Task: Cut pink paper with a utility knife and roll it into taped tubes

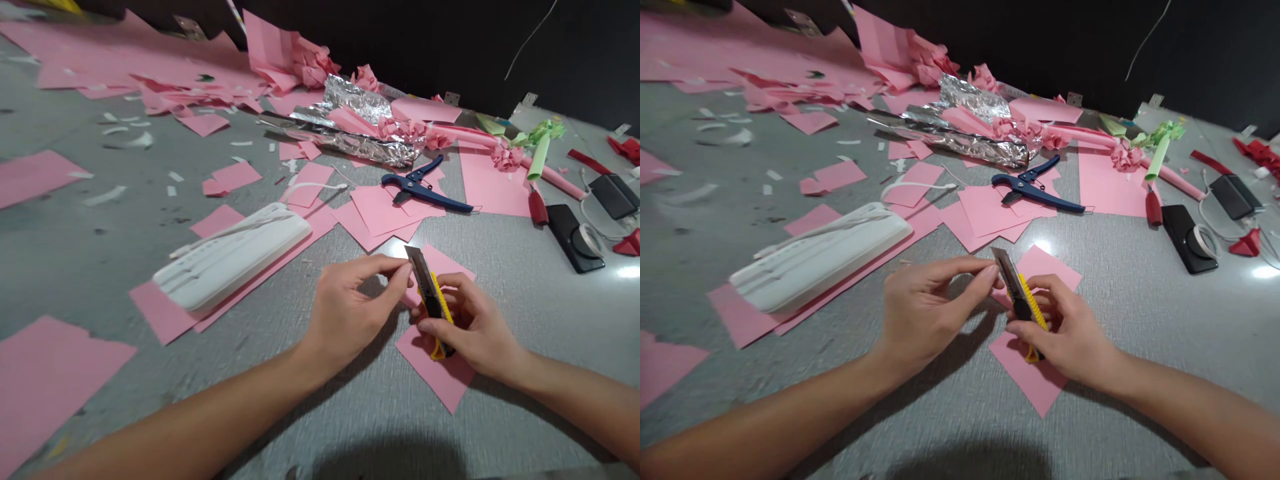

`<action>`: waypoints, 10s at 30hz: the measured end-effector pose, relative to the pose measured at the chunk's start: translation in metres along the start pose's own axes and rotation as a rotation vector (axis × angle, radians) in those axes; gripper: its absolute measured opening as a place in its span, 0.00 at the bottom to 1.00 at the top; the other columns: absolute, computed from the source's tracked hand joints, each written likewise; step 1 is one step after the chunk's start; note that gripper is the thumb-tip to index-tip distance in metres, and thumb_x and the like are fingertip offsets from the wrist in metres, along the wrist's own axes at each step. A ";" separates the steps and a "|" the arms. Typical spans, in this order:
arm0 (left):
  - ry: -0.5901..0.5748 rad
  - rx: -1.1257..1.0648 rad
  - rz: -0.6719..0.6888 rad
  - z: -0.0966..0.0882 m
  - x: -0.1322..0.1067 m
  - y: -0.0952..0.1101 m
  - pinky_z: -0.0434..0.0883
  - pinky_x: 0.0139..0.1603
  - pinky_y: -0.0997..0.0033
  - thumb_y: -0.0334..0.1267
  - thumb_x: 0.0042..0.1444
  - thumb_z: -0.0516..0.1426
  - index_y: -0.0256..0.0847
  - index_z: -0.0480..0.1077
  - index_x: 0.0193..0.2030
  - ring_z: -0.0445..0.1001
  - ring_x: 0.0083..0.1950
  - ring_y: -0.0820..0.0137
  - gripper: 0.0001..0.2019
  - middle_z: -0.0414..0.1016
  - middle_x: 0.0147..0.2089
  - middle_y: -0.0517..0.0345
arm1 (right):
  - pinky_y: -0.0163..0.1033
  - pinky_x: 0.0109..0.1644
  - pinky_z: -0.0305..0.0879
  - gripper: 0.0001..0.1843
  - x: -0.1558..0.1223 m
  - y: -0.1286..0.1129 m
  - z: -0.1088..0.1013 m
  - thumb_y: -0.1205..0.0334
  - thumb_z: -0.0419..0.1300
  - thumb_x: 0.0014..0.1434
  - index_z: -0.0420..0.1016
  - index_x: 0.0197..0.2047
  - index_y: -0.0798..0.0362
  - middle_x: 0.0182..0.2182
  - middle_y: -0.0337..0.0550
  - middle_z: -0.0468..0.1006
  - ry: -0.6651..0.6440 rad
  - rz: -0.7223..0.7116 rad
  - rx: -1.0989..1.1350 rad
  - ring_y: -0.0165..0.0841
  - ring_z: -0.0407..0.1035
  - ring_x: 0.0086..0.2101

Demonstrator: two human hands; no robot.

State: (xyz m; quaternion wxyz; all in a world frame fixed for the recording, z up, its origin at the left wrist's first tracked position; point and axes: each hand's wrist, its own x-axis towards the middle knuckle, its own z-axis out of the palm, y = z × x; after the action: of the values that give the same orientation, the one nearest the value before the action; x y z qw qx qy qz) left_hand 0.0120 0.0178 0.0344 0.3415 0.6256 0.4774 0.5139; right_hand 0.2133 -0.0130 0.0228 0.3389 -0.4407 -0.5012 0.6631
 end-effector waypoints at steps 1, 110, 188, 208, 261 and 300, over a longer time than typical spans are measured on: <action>0.000 0.006 0.005 0.000 0.000 0.000 0.80 0.30 0.73 0.35 0.65 0.61 0.46 0.81 0.33 0.84 0.27 0.71 0.10 0.86 0.31 0.64 | 0.38 0.32 0.81 0.24 0.000 0.000 0.000 0.57 0.74 0.63 0.67 0.55 0.46 0.39 0.38 0.84 0.000 -0.001 0.002 0.30 0.78 0.28; -0.065 -0.318 -0.274 0.001 -0.003 0.009 0.72 0.36 0.67 0.38 0.60 0.63 0.45 0.73 0.33 0.74 0.34 0.69 0.05 0.74 0.30 0.62 | 0.31 0.20 0.62 0.13 -0.020 0.010 0.003 0.62 0.65 0.73 0.72 0.58 0.48 0.26 0.29 0.74 0.201 -0.461 -0.534 0.26 0.66 0.19; -0.040 0.252 0.317 -0.004 0.000 0.002 0.78 0.35 0.69 0.29 0.61 0.60 0.46 0.76 0.35 0.80 0.29 0.69 0.07 0.83 0.30 0.62 | 0.33 0.23 0.65 0.13 -0.013 0.007 0.000 0.56 0.65 0.73 0.77 0.57 0.50 0.34 0.38 0.83 0.186 -0.314 -0.394 0.27 0.71 0.23; -0.135 -0.600 -0.470 0.005 -0.008 -0.005 0.81 0.31 0.70 0.40 0.61 0.70 0.44 0.84 0.35 0.80 0.34 0.67 0.05 0.82 0.33 0.54 | 0.33 0.27 0.66 0.15 -0.015 0.010 0.000 0.59 0.68 0.72 0.75 0.59 0.46 0.33 0.33 0.84 0.239 -0.484 -0.609 0.27 0.73 0.24; -0.418 -1.110 -0.534 0.002 -0.004 -0.010 0.77 0.33 0.80 0.40 0.59 0.74 0.41 0.71 0.35 0.80 0.30 0.76 0.16 0.81 0.33 0.63 | 0.31 0.41 0.79 0.14 -0.010 0.006 -0.009 0.61 0.71 0.72 0.81 0.59 0.42 0.43 0.39 0.88 -0.008 -0.440 -0.181 0.29 0.84 0.38; -0.476 -1.102 -0.545 -0.004 -0.001 -0.009 0.77 0.36 0.77 0.41 0.59 0.74 0.42 0.66 0.35 0.78 0.34 0.74 0.19 0.77 0.35 0.63 | 0.36 0.31 0.73 0.12 -0.006 -0.001 -0.014 0.55 0.68 0.73 0.88 0.55 0.45 0.39 0.42 0.88 0.045 -0.403 -0.346 0.34 0.78 0.33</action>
State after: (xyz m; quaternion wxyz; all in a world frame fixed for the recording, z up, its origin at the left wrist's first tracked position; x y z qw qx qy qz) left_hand 0.0063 0.0190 0.0267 0.8259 0.3125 0.1973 0.4259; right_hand 0.2281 -0.0130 0.0235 0.3948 -0.3981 -0.6770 0.4768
